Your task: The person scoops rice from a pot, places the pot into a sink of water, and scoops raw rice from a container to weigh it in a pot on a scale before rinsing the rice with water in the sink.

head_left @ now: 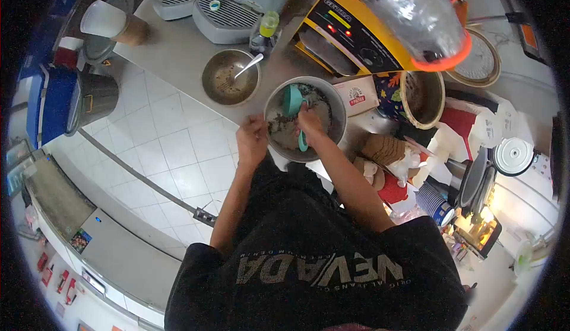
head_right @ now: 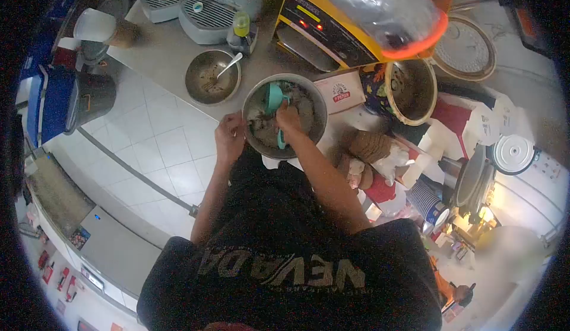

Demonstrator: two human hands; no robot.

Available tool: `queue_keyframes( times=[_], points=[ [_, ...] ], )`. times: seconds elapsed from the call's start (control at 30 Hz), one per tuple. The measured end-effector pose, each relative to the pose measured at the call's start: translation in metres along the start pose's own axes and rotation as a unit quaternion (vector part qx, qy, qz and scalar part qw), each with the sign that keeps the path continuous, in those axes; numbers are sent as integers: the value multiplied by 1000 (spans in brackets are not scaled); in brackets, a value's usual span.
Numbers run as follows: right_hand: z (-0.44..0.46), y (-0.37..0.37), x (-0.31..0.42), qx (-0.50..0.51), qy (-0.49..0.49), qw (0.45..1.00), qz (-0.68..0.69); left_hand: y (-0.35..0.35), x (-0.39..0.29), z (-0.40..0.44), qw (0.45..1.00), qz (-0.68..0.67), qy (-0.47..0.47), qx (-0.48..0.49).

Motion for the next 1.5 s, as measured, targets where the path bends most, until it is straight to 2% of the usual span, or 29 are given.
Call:
queue_keyframes(
  times=[0.07,0.13,0.27,0.3,0.37,0.43,0.5,0.57,0.63,0.7,0.77,0.87,0.93,0.97,1.0,1.07,1.17,1.2,1.3,1.4,1.5],
  points=[
    [6,-4,-3,-12,-16,999,-34,-2,-3,7,999,37,-30,16],
    [5,-6,-3,-42,4,998,-55,-4,-1,7,998,58,-11,37],
    [-7,-8,30,15,15,990,-138,0,-3,6,997,46,28,58],
    [-8,-6,35,24,44,980,-193,-1,-1,4,997,52,29,44],
    [0,-4,50,43,106,947,-300,-3,3,1,998,62,27,14],
    [19,9,54,76,102,904,-409,-2,3,-4,996,18,85,-37],
    [34,4,50,54,164,852,-494,3,6,-2,990,-16,120,-68],
    [30,-5,30,-23,273,797,-539,5,12,-2,988,-41,137,-60],
    [16,-6,27,2,160,891,-424,1,21,2,980,-55,181,-56],
    [0,-9,27,52,67,935,-344,1,26,0,977,-70,193,-59],
    [7,-8,27,128,12,938,-320,0,25,4,978,-94,167,-80],
    [25,2,12,252,-63,920,-293,-1,30,-1,963,-141,219,-68],
    [21,26,18,263,-35,928,-263,6,26,0,966,-108,236,1],
    [24,34,18,220,-55,942,-248,11,24,1,965,-91,245,37],
    [26,42,19,175,-74,954,-231,18,20,7,972,-68,222,26],
    [29,46,20,145,-34,958,-246,22,12,14,983,-23,180,16],
    [35,34,17,68,34,958,-277,18,13,36,982,-57,180,-19],
    [36,24,15,40,58,955,-288,14,17,41,981,-64,180,15],
    [10,3,29,2,37,950,-310,3,35,38,975,-69,190,94],
    [3,-1,24,9,90,942,-322,-1,40,29,971,-68,206,103],
    [20,-1,0,133,10,946,-297,-5,36,25,966,-110,217,91]
  ],
)
Point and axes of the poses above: each hand's wrist, its own z-axis towards the middle knuckle, its own y-axis out of the back of the hand, x = y × z, the point moved 6 cm from there along z, towards the middle knuckle, and after that the axes turned 4 degrees about -z, right-handed, at the moved point
